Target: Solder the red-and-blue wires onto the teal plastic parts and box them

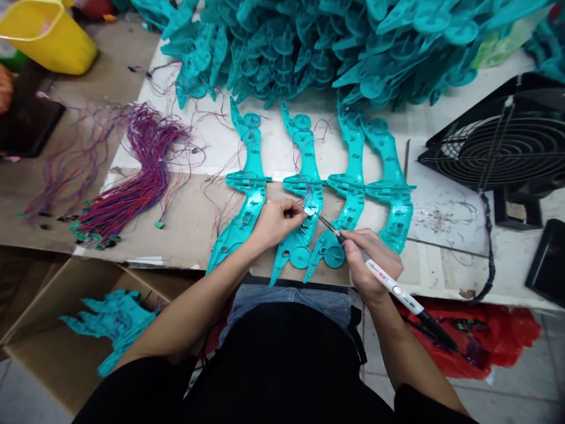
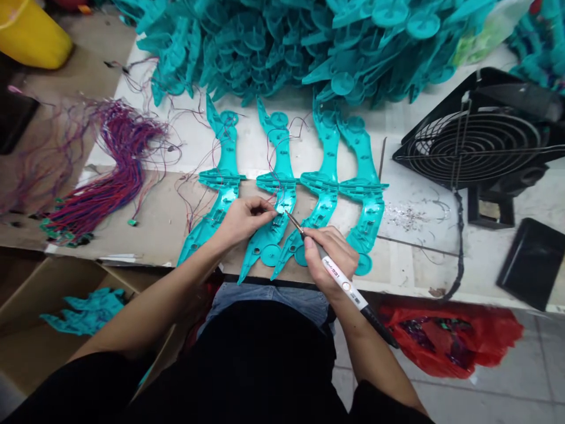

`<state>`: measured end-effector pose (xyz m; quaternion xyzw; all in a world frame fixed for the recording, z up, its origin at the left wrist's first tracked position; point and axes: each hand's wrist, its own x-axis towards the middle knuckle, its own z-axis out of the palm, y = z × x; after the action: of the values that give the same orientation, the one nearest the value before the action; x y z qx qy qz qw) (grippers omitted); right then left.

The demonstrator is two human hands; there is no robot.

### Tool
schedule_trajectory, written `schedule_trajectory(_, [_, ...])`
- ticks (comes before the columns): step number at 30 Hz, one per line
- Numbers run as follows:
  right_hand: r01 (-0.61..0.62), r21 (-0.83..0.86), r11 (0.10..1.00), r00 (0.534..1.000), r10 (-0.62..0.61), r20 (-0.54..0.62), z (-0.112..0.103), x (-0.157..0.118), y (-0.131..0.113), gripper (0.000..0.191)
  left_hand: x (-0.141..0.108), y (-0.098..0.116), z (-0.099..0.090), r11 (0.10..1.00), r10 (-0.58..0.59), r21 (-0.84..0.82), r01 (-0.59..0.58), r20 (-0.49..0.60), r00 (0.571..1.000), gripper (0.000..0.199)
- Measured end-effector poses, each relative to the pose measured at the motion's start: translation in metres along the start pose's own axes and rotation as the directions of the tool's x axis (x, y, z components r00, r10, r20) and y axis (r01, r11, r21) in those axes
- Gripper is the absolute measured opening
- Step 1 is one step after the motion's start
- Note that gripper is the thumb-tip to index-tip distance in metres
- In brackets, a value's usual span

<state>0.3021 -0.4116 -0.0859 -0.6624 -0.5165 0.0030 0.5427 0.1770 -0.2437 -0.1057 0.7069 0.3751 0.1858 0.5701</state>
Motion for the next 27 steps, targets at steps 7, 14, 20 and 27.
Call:
schedule_trajectory(7, [0.024,0.016,1.000,0.999,-0.025,0.040,0.0002,0.0009,-0.0006,0.021,-0.0009,0.0022,-0.0006,0.999,-0.011,0.051,0.012,-0.008,1.000,0.008])
schedule_trajectory(14, [0.067,-0.023,0.997,0.995,-0.065,0.071,-0.0007,-0.0001,-0.0004,0.023,-0.0007,0.0009,-0.0007,0.998,0.003,0.060,-0.003,-0.010,1.000,0.009])
schedule_trajectory(20, [0.084,-0.059,0.995,0.995,-0.081,0.054,-0.0023,-0.0004,-0.0021,0.022,-0.0011,0.0021,-0.0001,0.999,-0.010,0.039,0.011,-0.019,1.000,0.007])
schedule_trajectory(27, [0.094,-0.053,0.994,0.994,-0.091,0.061,-0.0041,0.0014,-0.0013,0.023,-0.0012,0.0031,0.0001,1.000,-0.018,0.016,0.019,-0.012,1.000,0.006])
